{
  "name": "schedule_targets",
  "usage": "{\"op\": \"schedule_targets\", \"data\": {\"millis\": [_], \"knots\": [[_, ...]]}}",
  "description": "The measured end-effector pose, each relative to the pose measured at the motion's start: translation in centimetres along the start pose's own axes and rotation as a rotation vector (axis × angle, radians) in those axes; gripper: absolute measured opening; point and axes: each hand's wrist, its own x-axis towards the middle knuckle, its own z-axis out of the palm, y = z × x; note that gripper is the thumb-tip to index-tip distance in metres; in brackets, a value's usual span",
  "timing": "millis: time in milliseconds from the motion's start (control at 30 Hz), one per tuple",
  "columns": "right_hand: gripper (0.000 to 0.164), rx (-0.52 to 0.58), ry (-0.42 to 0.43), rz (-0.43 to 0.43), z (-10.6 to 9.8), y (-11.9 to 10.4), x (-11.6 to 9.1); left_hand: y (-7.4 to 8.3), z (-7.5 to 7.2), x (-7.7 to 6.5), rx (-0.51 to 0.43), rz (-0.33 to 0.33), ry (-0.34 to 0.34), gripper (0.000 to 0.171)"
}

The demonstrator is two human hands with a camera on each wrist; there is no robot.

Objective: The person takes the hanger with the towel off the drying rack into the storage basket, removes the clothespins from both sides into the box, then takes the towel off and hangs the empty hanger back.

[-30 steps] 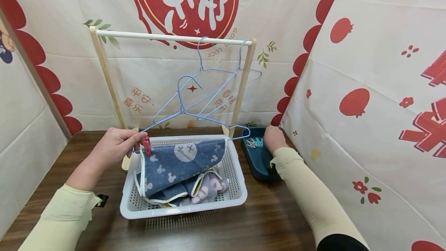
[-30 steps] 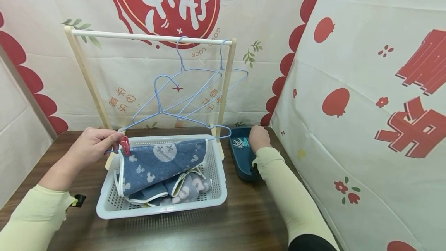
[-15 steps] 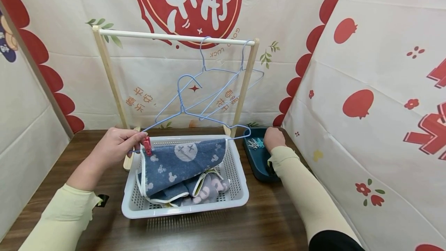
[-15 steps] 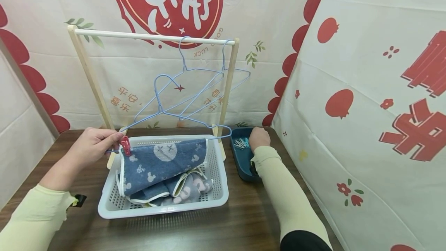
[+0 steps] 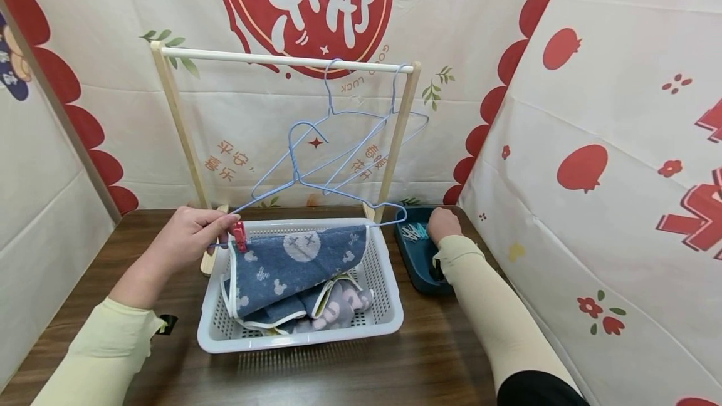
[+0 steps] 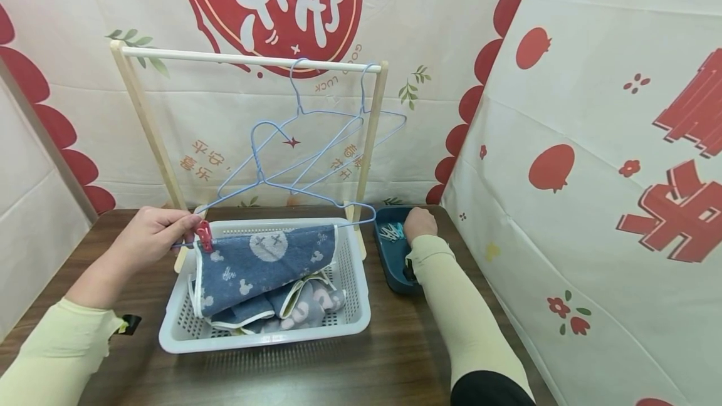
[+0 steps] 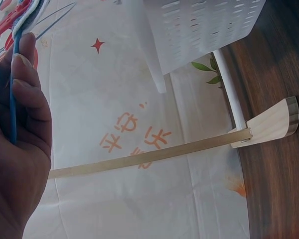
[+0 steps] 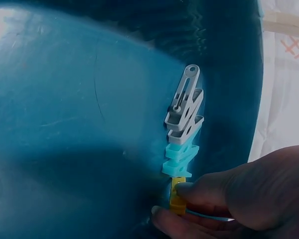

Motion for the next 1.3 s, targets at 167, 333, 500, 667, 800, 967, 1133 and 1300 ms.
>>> {"op": "schedule_targets", "data": {"millis": [167,333,500,667,800,967,1133,1300], "knots": [[0.021,0.0,-0.054,-0.037,2.7,3.1,4.2,-0.1,-0.1,0.0,-0.001,-0.005,-0.008,0.028],[0.019,-0.039,-0.042,-0.089,5.3,6.1,7.9,-0.1,-0.1,0.0,0.004,0.003,-0.005,0.029],[0.017,0.037,-0.107,0.005,1.3,2.1,2.9,0.0,-0.1,0.1,0.003,-0.003,-0.009,0.031],[0.016,0.057,-0.056,-0.019,-0.8,0.5,0.0,0.0,-0.2,0.2,-0.003,-0.001,-0.021,0.031],[0.019,0.076,-0.003,-0.045,-2.0,0.0,-0.8,-0.1,-0.1,0.2,-0.001,-0.001,-0.018,0.03],[0.037,0.115,0.055,-0.092,-3.6,-0.7,-1.5,0.0,-0.1,0.2,-0.009,0.009,-0.014,0.029],[0.031,0.247,0.237,-0.124,-6.3,-2.8,-4.0,0.2,-0.1,0.2,-0.01,0.012,-0.01,0.027],[0.01,0.389,0.462,-0.179,-8.7,-5.8,-7.6,0.1,-0.1,0.2,0.006,0.017,0.001,0.026]]}}
